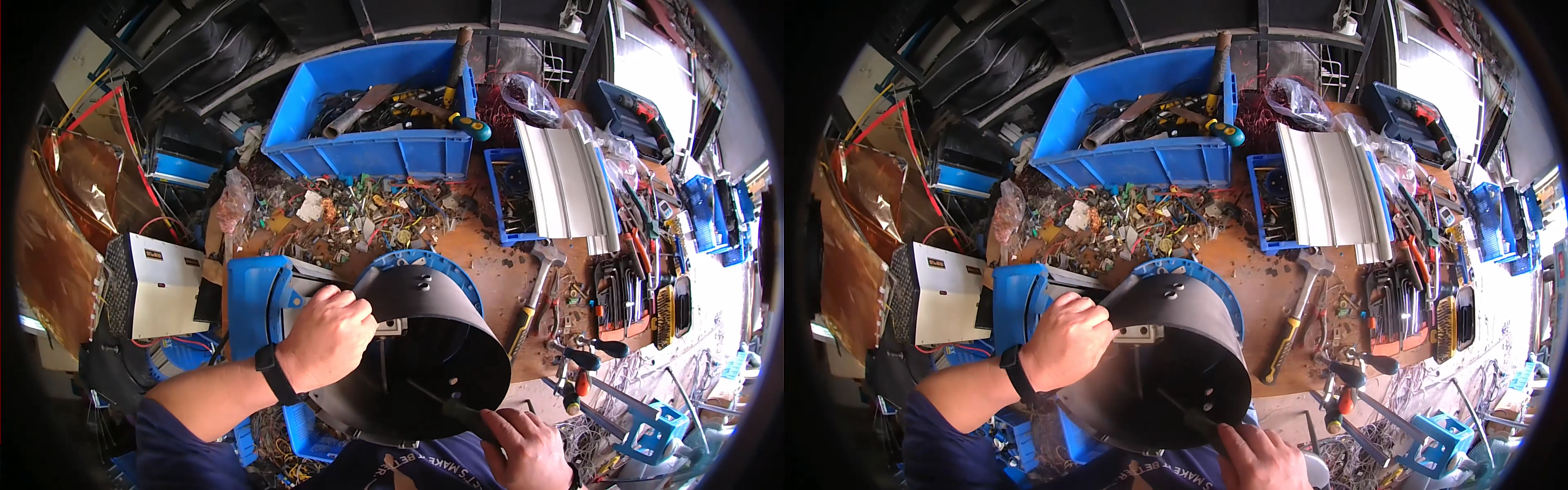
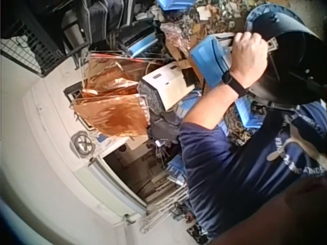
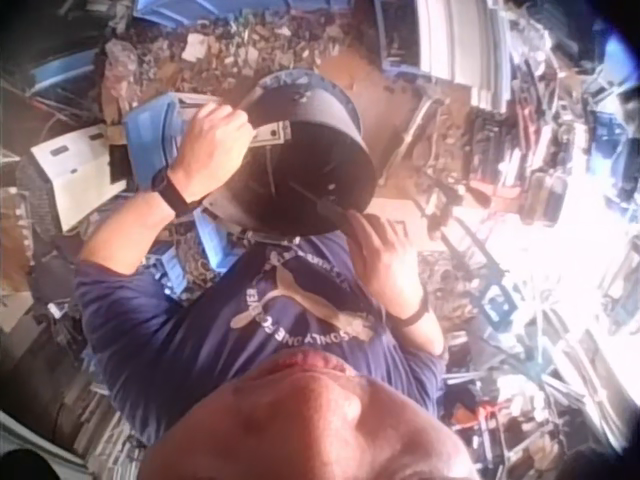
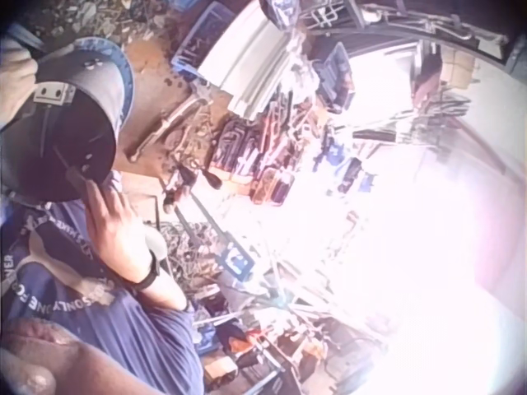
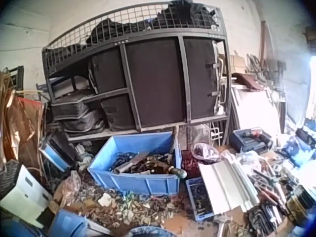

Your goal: The person disassembles a blue and black circular electronic device, likely a robotic vacuum cleaner, on a cluttered workbench. They use a screwdriver to remove screws from the casing and separate the components to access the internal mechanisms.

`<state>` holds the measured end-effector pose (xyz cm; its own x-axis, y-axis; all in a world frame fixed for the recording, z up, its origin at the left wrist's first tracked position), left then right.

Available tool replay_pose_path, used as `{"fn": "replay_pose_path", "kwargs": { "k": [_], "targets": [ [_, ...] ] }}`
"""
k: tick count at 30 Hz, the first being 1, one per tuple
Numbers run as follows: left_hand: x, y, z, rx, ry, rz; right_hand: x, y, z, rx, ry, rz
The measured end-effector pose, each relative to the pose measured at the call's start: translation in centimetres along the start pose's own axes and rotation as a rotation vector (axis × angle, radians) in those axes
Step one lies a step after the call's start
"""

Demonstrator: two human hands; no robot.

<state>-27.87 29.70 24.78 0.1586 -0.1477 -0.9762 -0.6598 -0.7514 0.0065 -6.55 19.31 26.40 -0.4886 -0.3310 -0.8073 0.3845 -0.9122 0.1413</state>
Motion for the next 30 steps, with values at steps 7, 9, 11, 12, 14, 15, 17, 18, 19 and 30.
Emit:
{"fn": "replay_pose_path", "kwargs": {
  "k": [7, 9, 11, 12, 14, 15, 17, 18, 19, 30],
  "targets": [
    [-1.0, -1.2, 2.0, -0.091, 0.035, -0.073, -0.2, 0.2, 0.4, -0.037, 0.030, -0.057],
    [-1.6, -2.6, 3.4, -0.146, 0.029, -0.110, 0.0, 0.1, 0.4, -0.023, 0.009, -0.093],
    [-1.6, -3.6, 4.4, -0.161, 0.025, -0.113, 0.4, 0.2, 0.6, 0.014, 0.000, -0.088],
    [-1.5, -4.2, 4.7, -0.153, 0.010, -0.104, 0.4, -0.1, 0.8, -0.016, 0.011, -0.087],
    [-1.2, -5.4, 4.9, -0.146, -0.003, -0.076, 0.5, -0.7, 1.3, -0.073, 0.033, -0.086],
    [-0.7, -6.2, 5.4, -0.174, -0.036, -0.045, 0.4, -0.7, 1.4, -0.085, 0.029, -0.102],
    [-0.8, -7.4, 6.2, -0.229, -0.026, -0.016, 0.2, -0.9, 1.6, -0.066, 0.024, -0.139],
    [-0.9, -7.6, 6.8, -0.263, -0.009, -0.025, -0.2, -1.1, 2.0, -0.061, 0.023, -0.161],
    [-0.9, -8.0, 7.1, -0.273, -0.008, -0.026, -0.7, -1.6, 2.6, -0.072, 0.056, -0.183],
    [-0.4, -8.0, 7.3, -0.208, -0.007, -0.074, 5.4, -16.3, 4.1, 0.067, 0.490, -0.105]
  ]
}}
Point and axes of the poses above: each hand's wrist, its own y-axis away from the middle knuckle, its own x-axis out of the palm, z = x × y, the point moved 8 cm from there along -y, towards the middle knuckle, and after that the axes turned 7 degrees about y, right-handed, at the moved point
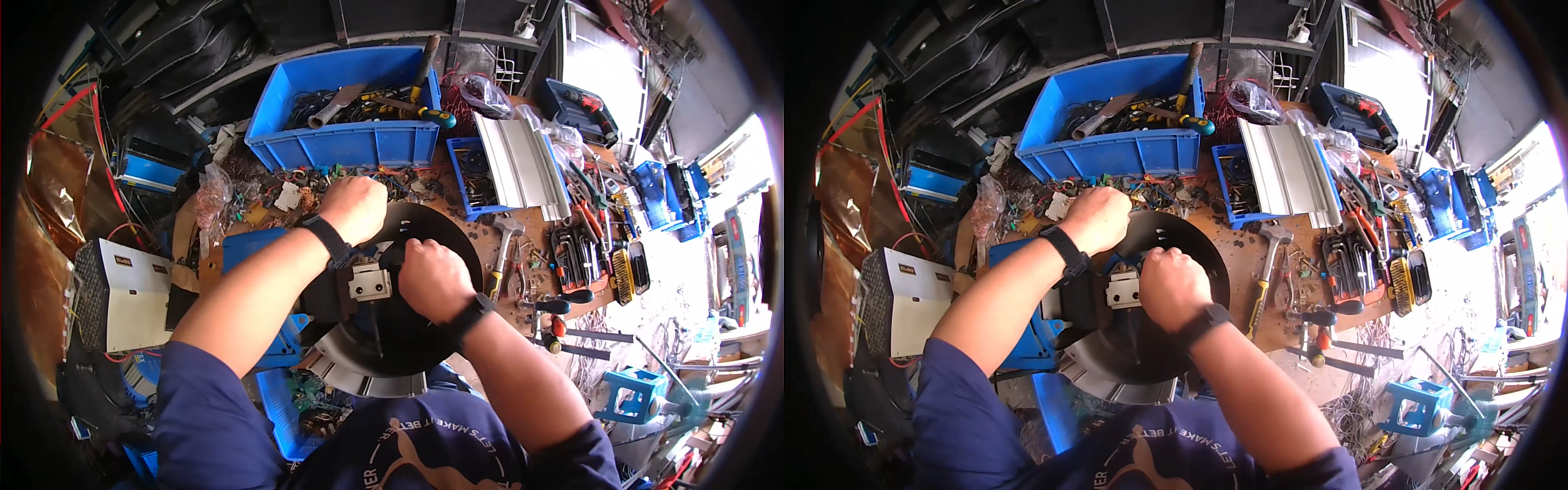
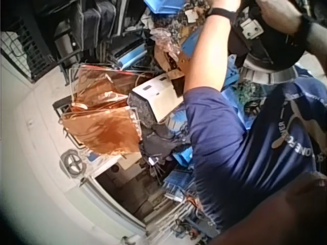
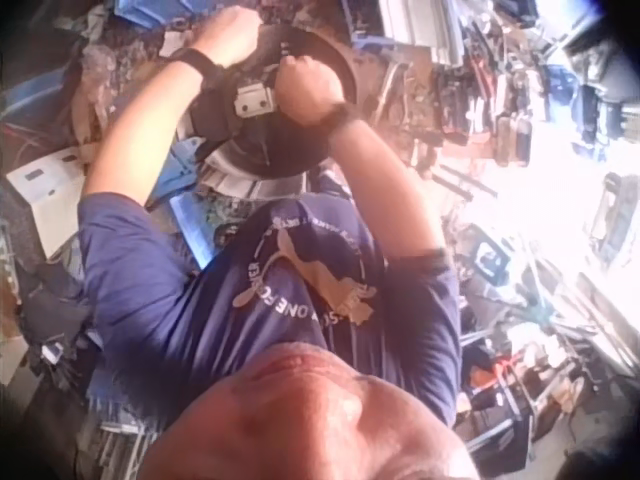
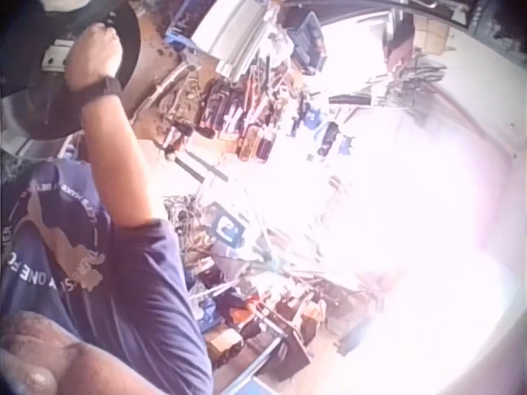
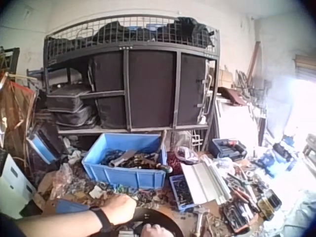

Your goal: The person disassembles a blue and black circular electronic device, likely a robotic vacuum cleaner, on a cluttered workbench. They use a screwdriver to remove screws from the casing and separate the components to access the internal mechanisms.

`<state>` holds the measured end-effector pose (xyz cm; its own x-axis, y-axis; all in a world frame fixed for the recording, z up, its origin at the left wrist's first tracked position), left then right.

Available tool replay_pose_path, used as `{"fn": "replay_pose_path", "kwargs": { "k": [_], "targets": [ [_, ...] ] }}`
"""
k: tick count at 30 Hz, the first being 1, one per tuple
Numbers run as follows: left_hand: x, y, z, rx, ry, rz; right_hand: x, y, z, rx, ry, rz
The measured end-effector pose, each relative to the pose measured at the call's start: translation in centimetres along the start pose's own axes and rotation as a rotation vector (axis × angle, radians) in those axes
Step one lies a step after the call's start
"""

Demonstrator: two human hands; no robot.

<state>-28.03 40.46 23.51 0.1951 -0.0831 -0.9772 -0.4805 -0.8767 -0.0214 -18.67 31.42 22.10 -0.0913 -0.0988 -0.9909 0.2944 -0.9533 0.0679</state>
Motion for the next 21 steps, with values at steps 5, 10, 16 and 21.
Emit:
{"fn": "replay_pose_path", "kwargs": {
  "k": [5, 10, 16, 21],
  "targets": [
    [-0.4, 0.2, 0.0, 0.078, 0.026, -0.109, 7.4, -2.5, -1.6, 0.334, -0.222, 0.416],
    [-0.6, 0.4, -0.1, 0.107, 0.041, -0.132, 12.5, -3.3, -3.0, 0.468, -0.237, 0.521],
    [-0.6, 0.1, 0.9, 0.094, 0.034, -0.080, 19.9, -3.6, -4.0, 0.214, -0.015, 0.827],
    [-1.0, -0.5, 1.2, 0.080, 0.016, -0.081, 25.5, -4.2, -7.0, 0.270, -0.024, 0.832]
  ]
}}
Point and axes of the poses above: each hand's wrist, its own y-axis away from the middle knuckle, its own x-axis out of the palm, z = x × y, the point moved 8 cm from there along -y, towards the middle knuckle, and after that the axes turned 7 degrees about y, right-handed, at the moved point
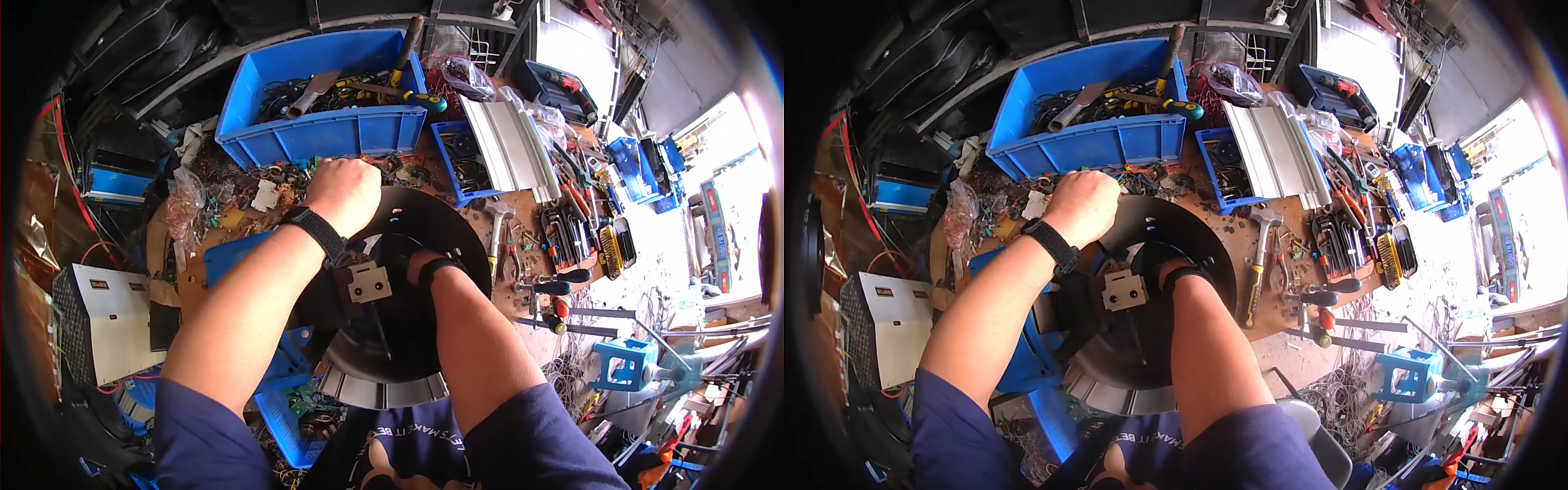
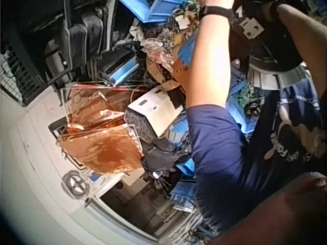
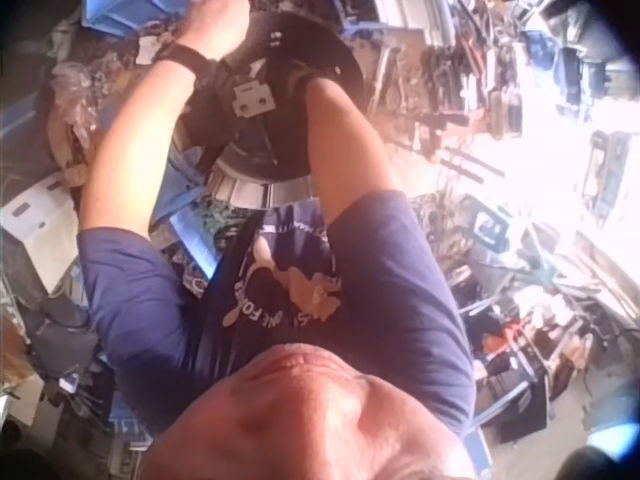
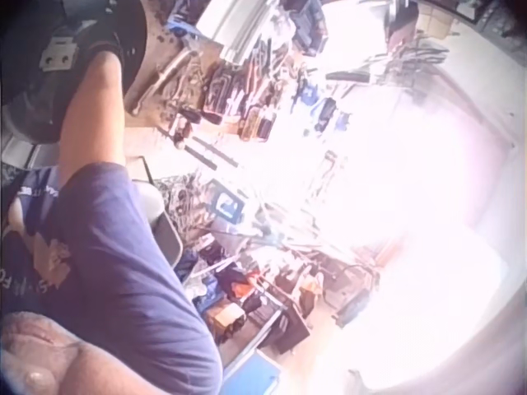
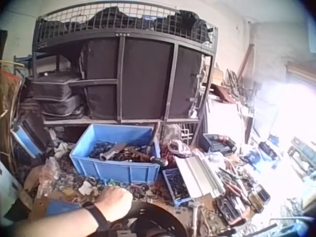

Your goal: The person disassembles a blue and black circular electronic device, likely a robotic vacuum cleaner, on a cluttered workbench. They use a screwdriver to remove screws from the casing and separate the components to access the internal mechanisms.

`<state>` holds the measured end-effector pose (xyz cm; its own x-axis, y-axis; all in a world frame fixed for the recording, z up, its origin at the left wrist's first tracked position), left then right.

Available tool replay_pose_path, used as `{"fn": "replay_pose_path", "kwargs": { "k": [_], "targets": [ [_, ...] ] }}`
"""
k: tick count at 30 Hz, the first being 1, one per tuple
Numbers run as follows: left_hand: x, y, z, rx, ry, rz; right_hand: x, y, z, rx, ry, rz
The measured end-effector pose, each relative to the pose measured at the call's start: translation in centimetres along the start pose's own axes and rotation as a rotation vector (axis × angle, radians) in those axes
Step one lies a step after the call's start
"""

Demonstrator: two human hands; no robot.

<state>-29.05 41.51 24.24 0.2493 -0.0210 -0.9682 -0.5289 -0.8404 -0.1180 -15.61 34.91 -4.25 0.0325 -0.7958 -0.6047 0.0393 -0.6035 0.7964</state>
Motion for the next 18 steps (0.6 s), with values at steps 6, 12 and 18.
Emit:
{"fn": "replay_pose_path", "kwargs": {
  "k": [6, 12, 18],
  "targets": [
    [0.0, -0.8, -0.2, -0.011, -0.026, 0.050, 2.0, -0.4, -0.9, -0.036, -0.076, -0.005],
    [-0.2, -0.3, 0.3, -0.017, -0.025, 0.042, -3.5, 8.2, 1.1, 0.001, -0.235, 0.062],
    [-0.3, -0.4, -0.1, -0.005, 0.013, 0.030, -3.4, 7.9, 1.9, -0.037, -0.232, 0.050]
  ]
}}
Point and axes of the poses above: each hand's wrist, its own y-axis away from the middle knuckle, its own x-axis out of the palm, z = x × y, the point moved 8 cm from there along -y, towards the middle knuckle, and after that the axes turned 7 degrees about y, right-handed, at the moved point
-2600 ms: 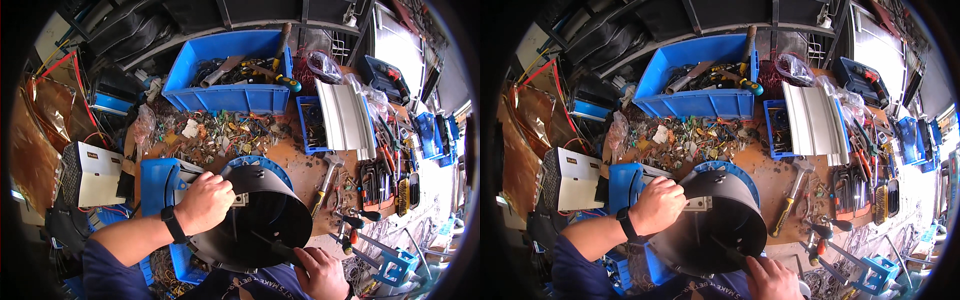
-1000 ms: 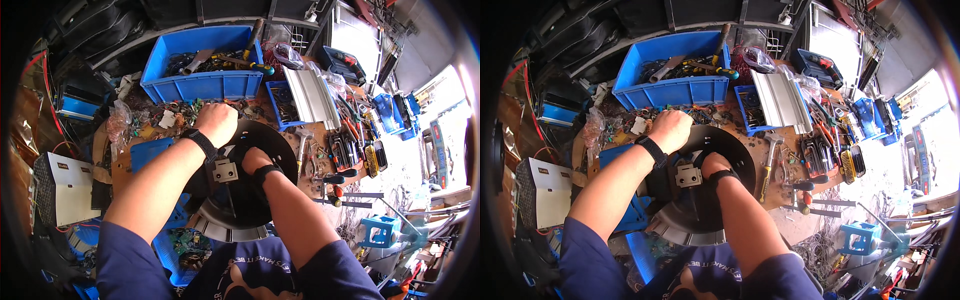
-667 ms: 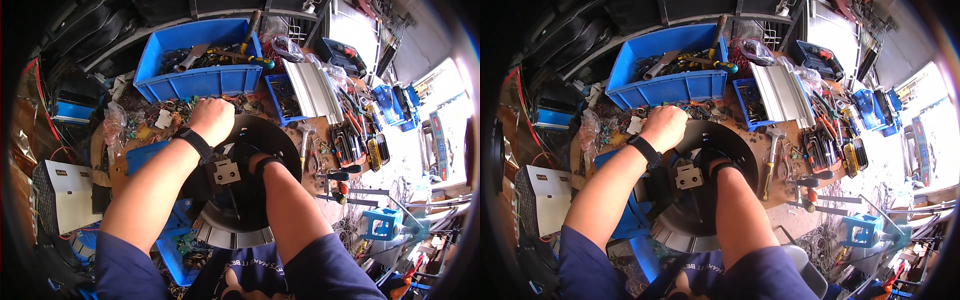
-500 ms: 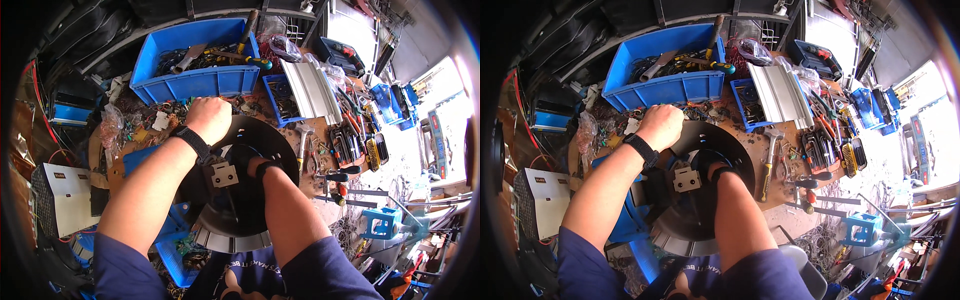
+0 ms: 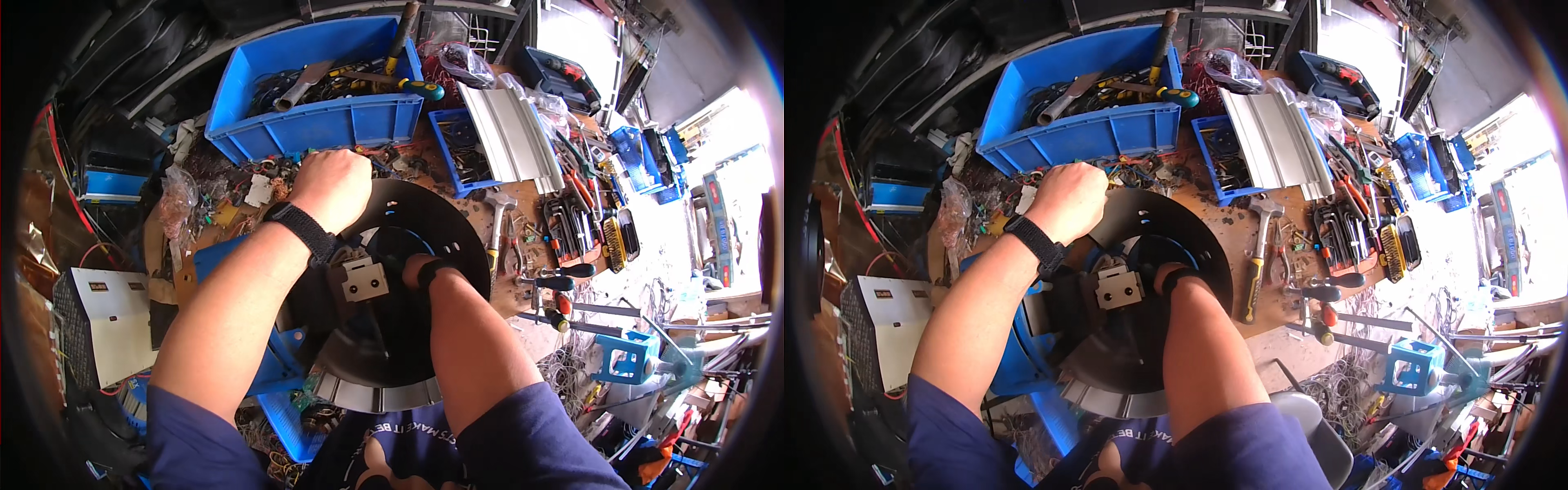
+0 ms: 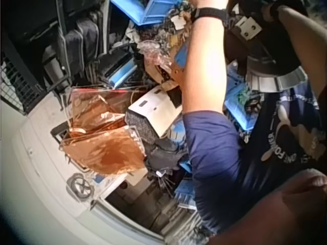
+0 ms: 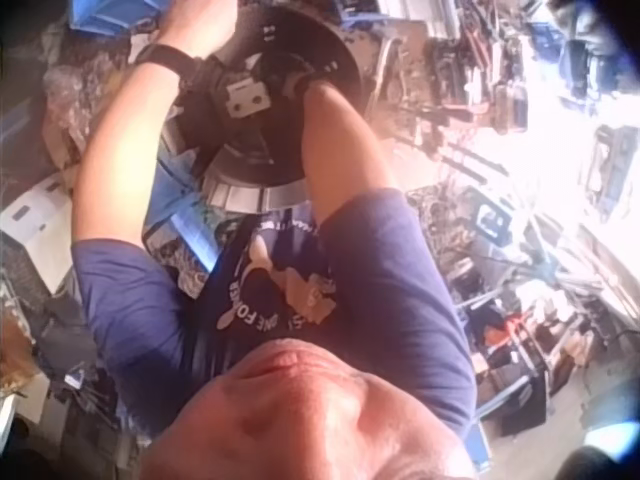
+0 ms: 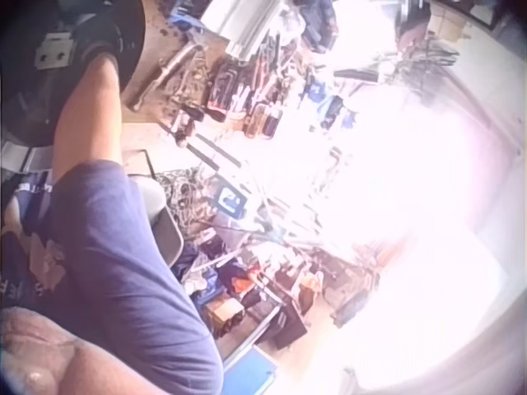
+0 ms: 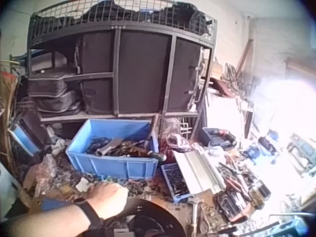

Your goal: The person disassembles a blue and black circular electronic device, likely a robotic vacuum cleaner, on a cluttered workbench. They use a screwdriver to remove screws from the casing and separate the components to access the internal mechanisms.

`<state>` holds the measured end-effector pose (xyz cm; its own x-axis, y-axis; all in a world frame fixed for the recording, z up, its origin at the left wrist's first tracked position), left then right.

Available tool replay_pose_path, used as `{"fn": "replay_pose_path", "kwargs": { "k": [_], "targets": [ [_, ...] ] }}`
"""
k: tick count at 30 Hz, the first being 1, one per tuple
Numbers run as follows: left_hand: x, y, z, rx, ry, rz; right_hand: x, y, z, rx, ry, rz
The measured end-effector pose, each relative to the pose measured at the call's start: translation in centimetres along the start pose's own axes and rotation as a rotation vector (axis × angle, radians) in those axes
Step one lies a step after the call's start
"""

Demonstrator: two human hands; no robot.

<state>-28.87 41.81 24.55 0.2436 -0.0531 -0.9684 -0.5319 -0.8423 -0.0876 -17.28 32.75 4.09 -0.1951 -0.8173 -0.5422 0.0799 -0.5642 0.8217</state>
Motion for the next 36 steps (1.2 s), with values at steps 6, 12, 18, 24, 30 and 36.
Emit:
{"fn": "replay_pose_path", "kwargs": {
  "k": [6, 12, 18, 24, 30, 36],
  "targets": [
    [0.2, 0.1, -0.1, -0.032, 0.017, 0.031, 0.3, -0.4, 0.6, -0.047, 0.048, 0.039],
    [0.6, 0.5, -0.4, -0.046, 0.033, 0.064, -0.3, 0.2, 0.2, 0.029, -0.007, -0.005],
    [0.7, 0.0, -0.6, -0.050, -0.001, 0.044, 0.2, -0.8, 0.1, 0.000, 0.020, 0.004],
    [0.5, -0.3, -0.7, -0.023, 0.021, 0.005, -0.1, -0.4, 0.2, 0.014, -0.041, -0.007],
    [0.5, -0.4, -0.6, -0.006, 0.030, -0.002, 0.6, -1.4, -0.2, 0.008, -0.038, 0.011],
    [0.5, -0.4, -0.4, -0.022, 0.031, 0.009, 0.7, -1.2, 0.1, -0.006, -0.024, 0.012]
  ]
}}
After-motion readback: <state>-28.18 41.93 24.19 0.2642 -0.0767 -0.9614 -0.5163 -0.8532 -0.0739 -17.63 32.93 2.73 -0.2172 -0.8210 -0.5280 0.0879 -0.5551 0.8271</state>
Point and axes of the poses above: each hand's wrist, its own y-axis away from the middle knuckle, its own x-axis out of the palm, z = x × y, the point moved 8 cm from there along -y, towards the middle knuckle, and after that the axes turned 7 degrees about y, right-handed, at the moved point
